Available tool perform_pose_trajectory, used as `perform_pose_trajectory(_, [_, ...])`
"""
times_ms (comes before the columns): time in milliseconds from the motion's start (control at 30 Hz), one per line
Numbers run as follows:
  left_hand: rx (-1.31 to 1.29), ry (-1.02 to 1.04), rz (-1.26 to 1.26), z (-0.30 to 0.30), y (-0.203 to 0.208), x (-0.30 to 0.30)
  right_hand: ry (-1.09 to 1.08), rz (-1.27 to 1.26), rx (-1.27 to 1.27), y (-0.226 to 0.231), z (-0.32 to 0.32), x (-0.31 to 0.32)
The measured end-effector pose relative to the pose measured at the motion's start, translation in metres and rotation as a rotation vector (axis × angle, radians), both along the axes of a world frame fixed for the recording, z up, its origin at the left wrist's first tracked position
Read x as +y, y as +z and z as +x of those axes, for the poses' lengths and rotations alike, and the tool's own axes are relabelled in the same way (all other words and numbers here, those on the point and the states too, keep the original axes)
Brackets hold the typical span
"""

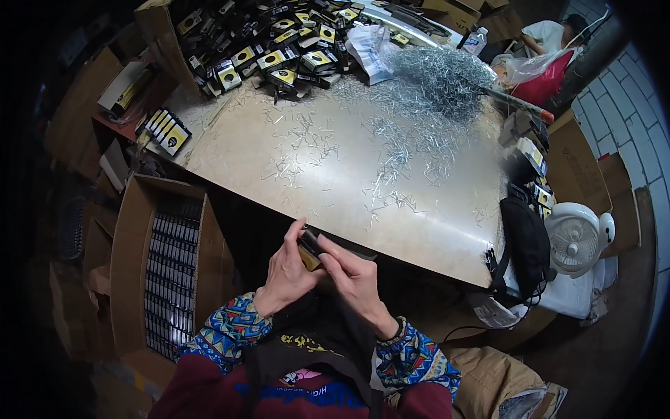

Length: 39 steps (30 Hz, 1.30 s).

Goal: Packing small yellow and black boxes into a larger container on a workbench.

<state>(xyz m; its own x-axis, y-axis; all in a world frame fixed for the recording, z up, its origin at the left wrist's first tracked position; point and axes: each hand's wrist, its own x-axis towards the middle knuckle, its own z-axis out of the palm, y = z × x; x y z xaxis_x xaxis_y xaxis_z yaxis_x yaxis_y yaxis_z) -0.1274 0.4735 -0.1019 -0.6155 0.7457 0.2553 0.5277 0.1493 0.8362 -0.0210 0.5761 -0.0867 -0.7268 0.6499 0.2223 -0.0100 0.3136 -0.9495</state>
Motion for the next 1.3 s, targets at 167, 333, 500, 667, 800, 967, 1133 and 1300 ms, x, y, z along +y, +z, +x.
perform_pose_trajectory(167, [0.159,0.059,-0.114,-0.003,-0.008,0.001,-0.052,-0.12,-0.069,0.002,-0.009,-0.012])
perform_pose_trajectory(333, [0.142,0.052,-0.074,-0.001,-0.008,-0.001,-0.073,-0.306,-0.077,-0.002,-0.011,-0.006])
perform_pose_trajectory(500, [0.131,0.046,-0.061,-0.004,-0.007,-0.001,-0.124,-0.182,-0.024,-0.005,-0.015,-0.009])
perform_pose_trajectory(667, [-0.012,0.067,-0.153,-0.009,-0.015,-0.002,-0.081,0.346,-0.023,-0.006,-0.017,-0.022])
perform_pose_trajectory(800, [-0.065,-0.021,-0.151,-0.008,0.007,0.011,-0.033,0.431,0.028,-0.007,-0.012,0.004])
perform_pose_trajectory(967, [0.233,0.014,0.14,-0.038,0.01,0.025,-0.367,0.648,0.01,-0.004,-0.007,0.071])
perform_pose_trajectory(1133, [0.126,-0.033,0.138,-0.061,0.006,0.07,-0.134,0.022,0.127,-0.019,-0.049,0.049])
perform_pose_trajectory(1300, [0.747,0.508,-0.459,-0.198,0.027,-0.007,0.048,0.954,-0.308,-0.008,-0.036,0.108])
